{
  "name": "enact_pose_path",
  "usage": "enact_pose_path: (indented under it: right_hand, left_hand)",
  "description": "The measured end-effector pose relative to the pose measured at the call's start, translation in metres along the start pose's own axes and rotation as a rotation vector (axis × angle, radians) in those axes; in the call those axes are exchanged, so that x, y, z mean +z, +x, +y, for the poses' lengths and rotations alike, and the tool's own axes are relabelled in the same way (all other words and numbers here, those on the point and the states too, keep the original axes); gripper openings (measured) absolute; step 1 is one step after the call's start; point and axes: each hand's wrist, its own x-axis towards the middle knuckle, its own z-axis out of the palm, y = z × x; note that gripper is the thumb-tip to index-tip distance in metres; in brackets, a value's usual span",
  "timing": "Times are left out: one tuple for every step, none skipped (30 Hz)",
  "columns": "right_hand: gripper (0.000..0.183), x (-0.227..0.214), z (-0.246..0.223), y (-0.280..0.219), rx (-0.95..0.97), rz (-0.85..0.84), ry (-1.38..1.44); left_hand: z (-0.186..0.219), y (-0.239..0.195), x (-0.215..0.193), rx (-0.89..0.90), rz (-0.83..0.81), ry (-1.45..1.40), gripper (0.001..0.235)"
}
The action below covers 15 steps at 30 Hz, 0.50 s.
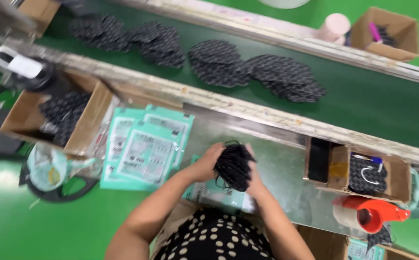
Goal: Packing face masks into plastic bags at a factory workstation.
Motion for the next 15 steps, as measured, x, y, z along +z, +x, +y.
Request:
enact_pose_path:
  right_hand:
    - [0.078, -0.001, -0.010, -0.004, 0.032, 0.029, -0.026]
    - [0.072, -0.005, -0.020, 0.004, 0.044, 0.055, -0.056]
    - [0.072, -0.014, -0.015, 0.006, 0.039, 0.027, -0.054]
    - [0.062, -0.023, -0.011, 0.005, -0.024, 0.032, -0.389]
    - [0.054, -0.033, -0.007, 0.005, -0.092, 0.040, -0.721]
    - [0.054, -0.031, -0.008, 0.009, -0.100, 0.030, -0.718]
    - [0.045, -0.029, -0.008, 0.012, -0.074, 0.044, -0.755]
    - [0.037, -0.028, -0.008, 0.009, -0.040, 0.063, -0.793]
    - [0.037, -0.030, -0.001, 0.008, -0.038, 0.058, -0.791]
    - [0.038, -0.035, 0.004, 0.004, -0.118, 0.039, -0.830]
    - [0.039, -0.040, 0.008, -0.001, -0.198, 0.020, -0.868]
    - [0.039, -0.040, 0.007, 0.004, -0.211, 0.029, -0.871]
    - [0.038, -0.041, 0.005, 0.009, -0.322, 0.046, -0.977]
    - [0.038, -0.040, 0.003, 0.007, -0.423, 0.068, -1.081]
    - [0.038, -0.043, 0.010, 0.015, -0.426, 0.080, -1.083]
  left_hand:
    - [0.007, -0.010, -0.006, 0.137, -0.011, 0.063, 0.075]
    - [0.013, -0.010, -0.015, 0.288, -0.018, 0.138, 0.071]
    - [-0.001, -0.014, -0.029, 0.279, 0.007, 0.148, 0.071]
    - [-0.014, -0.017, -0.042, 0.183, 0.141, 0.268, 0.051]
    - [-0.027, -0.020, -0.054, 0.083, 0.274, 0.386, 0.032]
    - [-0.029, -0.020, -0.080, 0.079, 0.284, 0.392, 0.032]
    - [-0.032, -0.020, -0.105, -0.079, 0.327, 0.520, 0.026]
    - [-0.033, -0.023, -0.127, -0.240, 0.357, 0.642, 0.021]
    - [-0.042, -0.029, -0.138, -0.245, 0.358, 0.643, 0.021]
    - [-0.051, -0.034, -0.146, -0.218, 0.358, 0.604, 0.021]
    - [-0.059, -0.038, -0.153, -0.190, 0.358, 0.563, 0.022]
    - [-0.064, -0.036, -0.159, -0.177, 0.365, 0.568, 0.022]
    - [-0.069, -0.033, -0.164, -0.136, 0.329, 0.507, 0.023]
    - [-0.074, -0.034, -0.169, -0.099, 0.283, 0.446, 0.023]
    - [-0.070, -0.027, -0.177, -0.088, 0.279, 0.449, 0.023]
